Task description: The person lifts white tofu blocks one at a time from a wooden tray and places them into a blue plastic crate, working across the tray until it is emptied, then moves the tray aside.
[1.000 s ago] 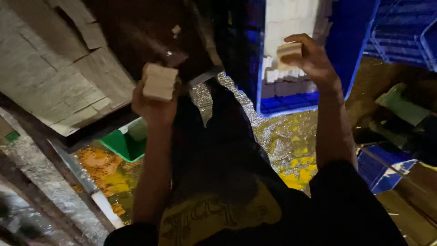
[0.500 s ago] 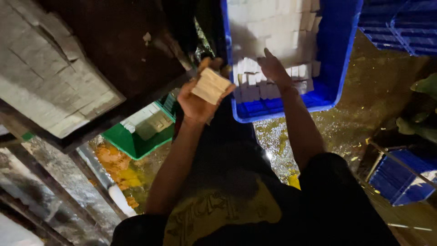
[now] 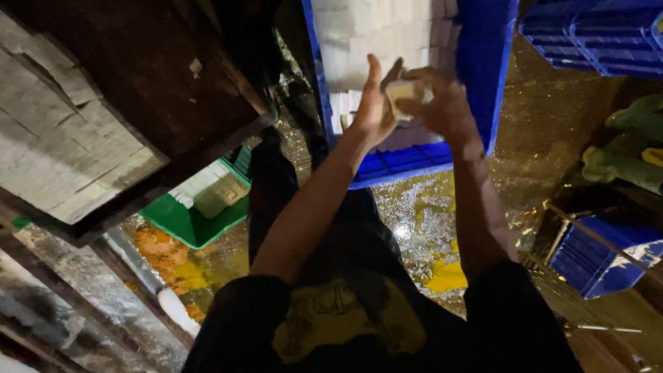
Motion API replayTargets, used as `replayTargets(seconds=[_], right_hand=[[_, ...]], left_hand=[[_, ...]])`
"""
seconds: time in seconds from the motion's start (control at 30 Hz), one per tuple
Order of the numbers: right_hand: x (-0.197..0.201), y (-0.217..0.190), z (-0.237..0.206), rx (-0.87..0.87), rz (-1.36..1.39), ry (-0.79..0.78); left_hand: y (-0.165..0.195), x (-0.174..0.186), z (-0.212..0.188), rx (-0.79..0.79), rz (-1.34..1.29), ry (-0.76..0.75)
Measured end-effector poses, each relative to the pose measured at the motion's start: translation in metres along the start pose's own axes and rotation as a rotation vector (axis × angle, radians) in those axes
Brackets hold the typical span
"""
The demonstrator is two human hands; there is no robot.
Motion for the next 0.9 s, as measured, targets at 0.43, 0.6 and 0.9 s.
replayTargets(seconds=[0.43,0.6,0.9], right_hand=[[-0.041,-0.024,0.024,0.505,-0.54,0.341],[-0.04,0.006,0.048,-0.002,0.146,-0.225],[-0.008,-0.277,0.166,0.387,0.235,0.211]], left_hand=[[0.141,0.062,-0.159,-0.502,0.468,0.055],[0.229,0.141,-0.292,-0.997,0.646,0.054],[0.327,0.282,-0.42,-1.317,0.49,0.921]])
Point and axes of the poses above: each hand's wrist, its own z-axis towards the middle knuckle, its own x-axis out of the back of the hand, y = z × x, the point moved 7 cm from there along z, towards the middle knuckle, and after that the axes turned 15 degrees about -z, right-handed, at the moved point
